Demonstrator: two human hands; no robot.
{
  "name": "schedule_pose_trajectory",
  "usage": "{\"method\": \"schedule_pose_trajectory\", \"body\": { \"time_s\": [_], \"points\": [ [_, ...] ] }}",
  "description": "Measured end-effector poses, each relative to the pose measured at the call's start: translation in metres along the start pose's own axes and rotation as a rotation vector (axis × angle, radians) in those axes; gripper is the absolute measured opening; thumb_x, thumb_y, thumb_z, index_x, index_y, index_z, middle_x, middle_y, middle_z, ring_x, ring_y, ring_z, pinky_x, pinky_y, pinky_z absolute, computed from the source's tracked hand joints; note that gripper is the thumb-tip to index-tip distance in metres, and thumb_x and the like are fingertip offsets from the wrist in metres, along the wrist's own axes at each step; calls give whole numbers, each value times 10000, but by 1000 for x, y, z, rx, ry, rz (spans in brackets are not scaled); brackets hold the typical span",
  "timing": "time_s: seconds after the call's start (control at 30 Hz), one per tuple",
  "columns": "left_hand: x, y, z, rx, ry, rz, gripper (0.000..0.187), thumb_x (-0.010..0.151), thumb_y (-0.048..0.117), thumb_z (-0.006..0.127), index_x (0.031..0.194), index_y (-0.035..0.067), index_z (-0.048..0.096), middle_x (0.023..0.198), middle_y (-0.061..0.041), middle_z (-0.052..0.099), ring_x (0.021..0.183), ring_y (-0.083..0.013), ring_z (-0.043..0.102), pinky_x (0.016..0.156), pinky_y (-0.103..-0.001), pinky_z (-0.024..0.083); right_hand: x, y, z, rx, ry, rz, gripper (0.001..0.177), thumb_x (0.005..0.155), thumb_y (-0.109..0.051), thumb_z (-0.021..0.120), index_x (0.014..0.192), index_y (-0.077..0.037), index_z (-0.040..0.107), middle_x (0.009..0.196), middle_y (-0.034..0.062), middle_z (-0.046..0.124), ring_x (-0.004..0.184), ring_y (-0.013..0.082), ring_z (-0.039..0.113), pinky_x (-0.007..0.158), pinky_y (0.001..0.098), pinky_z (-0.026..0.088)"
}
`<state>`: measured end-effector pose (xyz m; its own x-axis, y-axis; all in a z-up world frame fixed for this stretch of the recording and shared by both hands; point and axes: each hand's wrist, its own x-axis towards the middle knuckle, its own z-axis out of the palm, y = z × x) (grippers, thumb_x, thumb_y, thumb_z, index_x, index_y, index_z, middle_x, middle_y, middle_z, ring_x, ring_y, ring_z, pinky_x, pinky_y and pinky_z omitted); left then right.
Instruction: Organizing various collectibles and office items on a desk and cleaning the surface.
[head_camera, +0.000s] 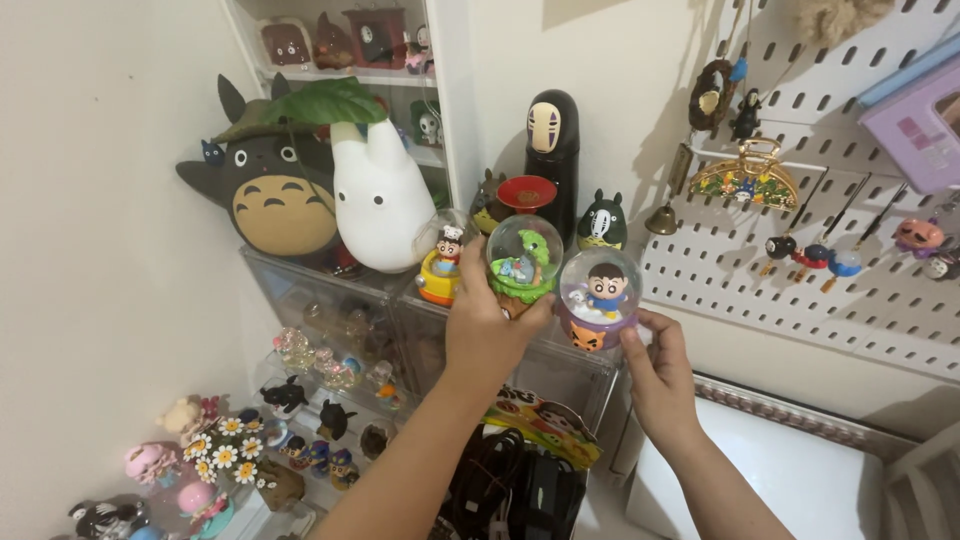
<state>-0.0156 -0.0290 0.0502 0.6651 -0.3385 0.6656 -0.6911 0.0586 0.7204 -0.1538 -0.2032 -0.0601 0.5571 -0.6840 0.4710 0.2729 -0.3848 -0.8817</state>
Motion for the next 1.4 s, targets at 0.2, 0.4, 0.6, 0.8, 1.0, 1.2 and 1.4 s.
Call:
{"method": "schedule_pose_trajectory", "body": {
  "time_s": [0.2,0.4,0.6,0.8,1.0,1.2,1.4],
  "points": [
    [-1,0,-5,-24,-9,0,988,705,195,895,1488,-5,326,1193,-206,691,1051,-362,713,849,-407,577,-1,-4,1,-124,28,3,348,1036,-254,580,1305,-42,521,854,-17,533,723,55,428,622,230,377],
    [-4,-3,-5,-30,-7,-14,1014,721,222,904,1493,-52,306,1242,-224,675,1066,-328,727,857,-374,586,-1,-3,1,-109,19,-37,335,1053,-246,571,1309,-36,518,858,-17,527,722,51,417,630,226,370],
    [-15,-9,-9,-36,-16,48,989,761,180,899,1490,-94,289,1353,-271,595,1214,-362,646,993,-412,528,-1,0,2,-111,23,-84,325,1056,-233,573,1303,-33,506,895,-29,541,755,36,434,653,216,381],
    [-23,-6,-9,-23,-26,-2,975,755,154,891,1503,-65,305,1356,-272,592,1245,-389,620,1021,-435,502,-3,-2,4,-106,37,-30,312,1060,-230,572,1304,-44,515,867,-14,530,739,50,429,641,221,372],
    [-28,-12,-3,100,19,-8,974,741,220,909,1484,-40,334,1323,-270,583,1206,-420,582,1007,-465,472,-4,-4,6,-94,45,-26,309,1060,-234,565,1296,-45,501,862,-25,542,753,44,459,654,217,398],
    [-31,-17,1,152,74,44,964,740,250,917,1462,-49,353,1320,-278,574,1216,-436,566,1022,-479,460,-5,-5,6,-116,56,-41,316,1066,-246,568,1303,-46,513,875,-27,537,758,46,438,660,217,386],
    [-32,-16,6,158,84,-13,988,735,279,922,1468,-59,350,1338,-268,552,1235,-418,554,1042,-470,456,-5,-16,9,-68,23,-83,326,1076,-263,547,1302,-34,494,946,-47,568,815,20,469,694,197,413]
  ]
}}
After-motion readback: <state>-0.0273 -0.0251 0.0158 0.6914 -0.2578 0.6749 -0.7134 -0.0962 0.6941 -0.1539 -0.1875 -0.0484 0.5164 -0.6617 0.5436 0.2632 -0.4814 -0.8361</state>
